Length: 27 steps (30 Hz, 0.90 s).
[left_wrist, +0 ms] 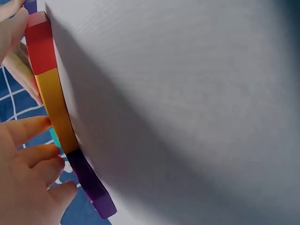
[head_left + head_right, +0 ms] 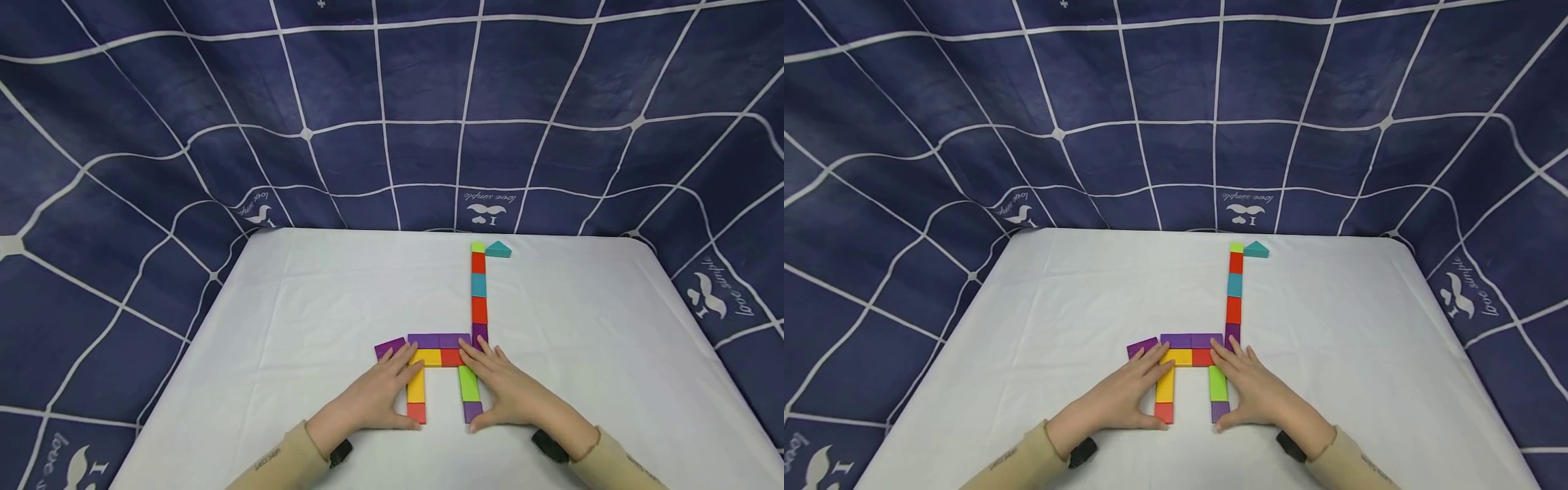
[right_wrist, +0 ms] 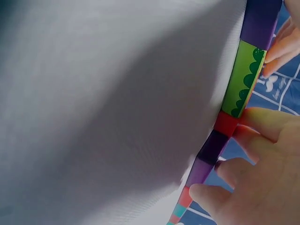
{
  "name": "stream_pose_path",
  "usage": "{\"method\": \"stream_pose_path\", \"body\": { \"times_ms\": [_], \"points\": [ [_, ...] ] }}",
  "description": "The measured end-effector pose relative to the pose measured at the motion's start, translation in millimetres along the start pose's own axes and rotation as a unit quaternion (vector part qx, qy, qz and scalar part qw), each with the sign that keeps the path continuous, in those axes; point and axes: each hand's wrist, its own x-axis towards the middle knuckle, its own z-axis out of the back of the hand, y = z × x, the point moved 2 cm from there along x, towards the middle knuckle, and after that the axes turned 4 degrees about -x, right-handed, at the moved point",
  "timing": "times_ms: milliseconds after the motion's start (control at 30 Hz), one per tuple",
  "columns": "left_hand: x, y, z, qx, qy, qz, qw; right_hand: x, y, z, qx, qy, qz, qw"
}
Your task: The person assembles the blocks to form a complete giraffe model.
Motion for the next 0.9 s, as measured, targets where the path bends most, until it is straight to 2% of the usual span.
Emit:
{"method": "stream_pose_path", "body": {
  "times_ms": [200,500,900],
  "points": [
    [3.9,-2.1,-1.3,-0.013,0.014,0.009,0.9998,-4.3,-1.3,-1.0,-0.005,-0.005,0.000,1.0000],
    [6.4,-2.6,-1.6,-0.018,0.013,0.009,0.9997,-6.5,-1.5,-0.7,-0.012,-0.013,0.004,0.9998],
    [5.5,1.2,-2.0,-0.040,0.013,0.010,0.9991,-3.1,-2.3,-2.6,-0.003,0.005,-0.004,1.0000]
  ]
}}
